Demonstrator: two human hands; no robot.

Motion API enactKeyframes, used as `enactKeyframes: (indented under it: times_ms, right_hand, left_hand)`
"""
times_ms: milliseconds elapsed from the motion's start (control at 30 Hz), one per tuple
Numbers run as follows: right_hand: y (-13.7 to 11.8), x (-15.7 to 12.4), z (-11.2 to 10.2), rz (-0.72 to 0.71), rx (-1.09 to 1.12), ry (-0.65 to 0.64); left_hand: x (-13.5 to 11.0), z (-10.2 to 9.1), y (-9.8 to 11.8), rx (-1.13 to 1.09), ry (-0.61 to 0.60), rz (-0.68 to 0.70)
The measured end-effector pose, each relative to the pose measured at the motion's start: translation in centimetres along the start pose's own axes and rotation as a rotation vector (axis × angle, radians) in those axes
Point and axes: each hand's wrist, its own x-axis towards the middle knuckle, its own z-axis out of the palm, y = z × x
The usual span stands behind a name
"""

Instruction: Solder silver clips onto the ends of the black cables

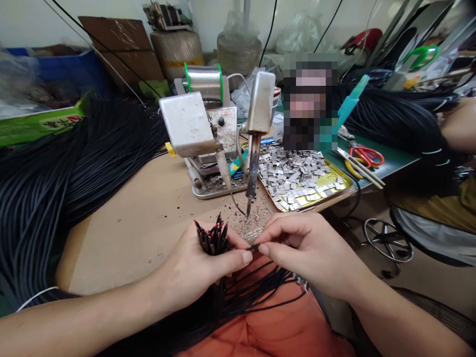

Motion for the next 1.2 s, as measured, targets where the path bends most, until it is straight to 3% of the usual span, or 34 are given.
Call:
enactKeyframes:
  times_ms: [167,333,533,633,700,800,833,900,1000,1200]
  right_hand:
    - [-0.1,-0.1,0.0,-0.018,-0.018,0.008]
    - [0.2,0.2,0.7,0.054,0.235,0.021]
    - [0.7,0.3,2.1,-0.104,0.311,0.104]
    - [0.5,0.7,0.2,-0.119,0.142,0.01]
    - [0.6,1.3,-2.1,-0.137,-0.132,-0.04]
    - [1.4,2.6,-5.2,-0.249,-0.658,0.401]
    - [1.8,3.0,-5.8,-0.252,-0.799,0.483]
    - [2.6,3.7,-6.3,-0.268,-0.973,0.507]
    - [3.4,4.4,-5.9,-0.319,-1.023,0.466]
    - [3.5,4.8,-5.9,-0.302,-0.795,0.505]
  left_hand:
    - [0.0,0.0,-0.1,-0.004,0.011,0.012]
    - [0.0,0.2,-0.2,-0.044,0.023,0.005]
    - [0.2,0.4,-0.1,-0.09,-0.008,0.024]
    - [0.2,0.5,0.0,-0.066,-0.001,-0.007]
    - [0.3,0.4,0.0,-0.052,0.022,-0.044]
    - [0.3,0.3,-0.1,-0.042,0.047,-0.08]
    - [0.3,0.3,-0.2,-0.042,0.043,-0.086]
    - [0.3,0.2,-0.2,-0.043,0.031,-0.093]
    - [0.3,0.2,-0.3,-0.037,0.028,-0.078]
    - [0.3,0.3,-0.3,-0.038,0.022,-0.046]
